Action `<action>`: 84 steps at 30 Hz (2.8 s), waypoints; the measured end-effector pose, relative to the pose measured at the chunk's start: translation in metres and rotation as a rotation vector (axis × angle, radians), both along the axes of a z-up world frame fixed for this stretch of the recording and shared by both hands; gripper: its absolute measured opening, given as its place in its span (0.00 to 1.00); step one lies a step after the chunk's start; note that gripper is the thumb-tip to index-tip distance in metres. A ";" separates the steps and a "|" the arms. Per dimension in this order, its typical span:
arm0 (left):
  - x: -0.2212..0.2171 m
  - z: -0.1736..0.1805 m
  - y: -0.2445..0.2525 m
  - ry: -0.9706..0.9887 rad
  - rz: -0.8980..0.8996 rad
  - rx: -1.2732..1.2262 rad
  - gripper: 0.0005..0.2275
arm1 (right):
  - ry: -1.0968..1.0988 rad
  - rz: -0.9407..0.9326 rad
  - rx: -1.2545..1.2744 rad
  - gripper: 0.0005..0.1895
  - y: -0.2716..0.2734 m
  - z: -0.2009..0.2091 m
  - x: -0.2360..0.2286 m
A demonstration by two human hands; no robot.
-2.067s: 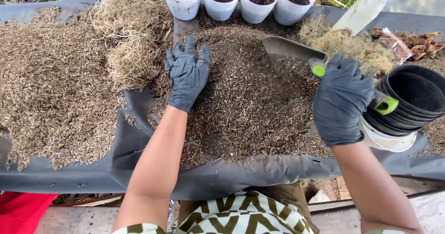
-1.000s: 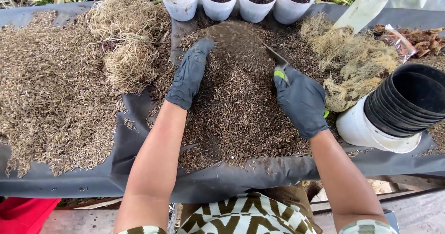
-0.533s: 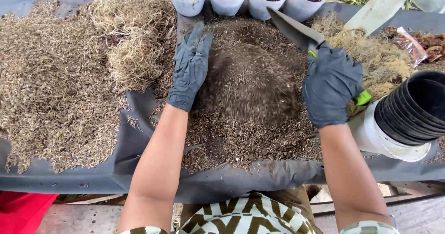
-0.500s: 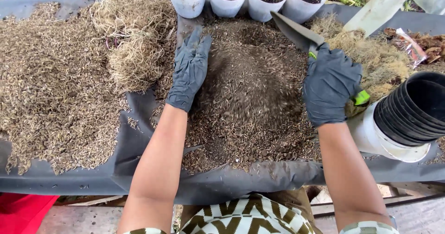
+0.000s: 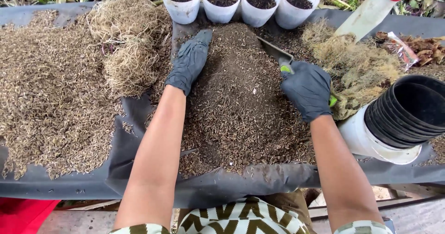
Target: A person wearing gloves uses a spray bottle to moisten soil in a small pot and then uses a hand trowel to mix and level soil on a workbench.
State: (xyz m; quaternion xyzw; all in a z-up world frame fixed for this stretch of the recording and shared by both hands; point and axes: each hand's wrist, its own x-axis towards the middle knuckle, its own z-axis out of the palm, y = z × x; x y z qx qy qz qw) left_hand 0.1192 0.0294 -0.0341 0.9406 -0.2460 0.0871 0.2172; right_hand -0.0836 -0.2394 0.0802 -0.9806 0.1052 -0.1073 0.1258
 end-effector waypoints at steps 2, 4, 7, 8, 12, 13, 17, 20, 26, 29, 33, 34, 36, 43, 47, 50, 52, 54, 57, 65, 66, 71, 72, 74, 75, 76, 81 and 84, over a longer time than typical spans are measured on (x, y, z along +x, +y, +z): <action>-0.048 0.077 -0.008 0.332 0.195 -0.531 0.33 | 0.131 -0.069 0.291 0.16 0.005 0.013 -0.005; -0.039 0.056 -0.006 0.446 0.106 -0.739 0.31 | 0.073 -0.045 0.256 0.14 0.011 0.029 -0.017; -0.076 0.098 -0.005 0.590 0.009 -1.023 0.27 | -0.201 0.017 0.080 0.08 -0.009 0.007 -0.019; -0.098 0.125 -0.006 0.622 0.005 -1.101 0.28 | -0.414 0.059 -0.065 0.11 -0.020 -0.009 -0.018; -0.023 0.011 0.017 0.471 0.033 -0.943 0.25 | -0.318 0.067 -0.250 0.14 -0.024 -0.006 0.004; -0.006 -0.016 0.023 0.356 0.046 -0.825 0.23 | -0.270 0.013 -0.405 0.16 -0.023 -0.009 0.012; 0.066 -0.123 0.044 0.027 0.082 -0.466 0.23 | -0.414 0.155 -0.057 0.16 -0.028 -0.040 0.036; -0.033 0.031 0.015 0.153 0.036 -0.942 0.29 | -0.425 -0.009 -0.782 0.13 -0.037 -0.056 0.070; -0.019 0.073 -0.003 0.333 0.259 -0.527 0.36 | -0.212 0.051 -0.745 0.14 -0.060 -0.088 0.110; 0.013 0.036 -0.007 -0.081 0.069 0.088 0.23 | -0.152 0.156 -0.299 0.10 -0.045 -0.053 0.094; 0.030 0.004 -0.008 -0.309 -0.197 -0.015 0.17 | -0.033 0.093 0.010 0.09 -0.023 -0.024 0.075; -0.001 0.048 -0.012 -0.099 -0.032 -0.069 0.21 | 0.045 0.064 0.105 0.11 -0.016 -0.015 0.071; -0.029 0.097 -0.018 0.110 0.131 -0.121 0.27 | 0.120 0.036 0.202 0.16 -0.006 0.003 0.064; -0.055 0.113 -0.011 0.373 -0.047 -1.120 0.40 | 0.118 0.035 0.415 0.15 0.003 0.042 0.023; 0.012 -0.004 0.012 0.270 -0.226 -1.167 0.34 | -0.366 0.284 0.113 0.14 -0.018 0.041 0.000; -0.050 0.034 0.025 0.450 -0.544 -1.416 0.24 | -0.279 0.187 -0.114 0.17 -0.025 0.034 -0.019; -0.096 0.091 0.013 0.372 -0.314 -1.177 0.30 | -0.360 0.111 -0.394 0.08 -0.025 0.020 -0.035; -0.116 0.110 0.005 0.294 -0.094 -0.932 0.36 | -0.438 0.032 -0.677 0.02 -0.023 0.012 -0.049; -0.118 0.095 0.002 0.088 0.039 -0.262 0.27 | -0.353 0.144 -0.235 0.16 -0.018 0.008 -0.064; -0.133 0.116 0.012 0.323 -0.081 -0.168 0.28 | 0.007 0.126 0.011 0.35 -0.012 0.026 -0.126; -0.137 0.119 0.014 0.326 -0.082 -0.170 0.28 | 0.010 0.125 0.008 0.35 -0.014 0.024 -0.134; -0.142 0.119 0.024 0.477 -0.063 -0.405 0.39 | -0.184 0.443 0.144 0.25 -0.026 0.021 -0.166; -0.133 0.101 0.032 0.479 -0.064 -0.405 0.39 | -0.182 0.442 0.144 0.25 -0.028 0.015 -0.172; -0.114 0.064 0.049 0.144 -0.311 -0.083 0.23 | 0.021 0.286 0.185 0.58 -0.031 0.004 -0.186; -0.110 0.054 0.051 0.147 -0.312 -0.082 0.23 | 0.024 0.284 0.186 0.58 -0.030 0.003 -0.187; -0.106 0.044 0.053 0.048 -0.298 -0.003 0.25 | 0.015 0.331 0.080 0.46 -0.030 0.002 -0.188; -0.112 0.071 0.040 0.438 -0.106 -0.270 0.24 | -0.051 0.545 -0.060 0.23 -0.027 -0.021 -0.195; -0.102 0.051 0.047 0.277 -0.158 -0.120 0.24 | -0.032 0.551 -0.230 0.31 -0.016 -0.032 -0.197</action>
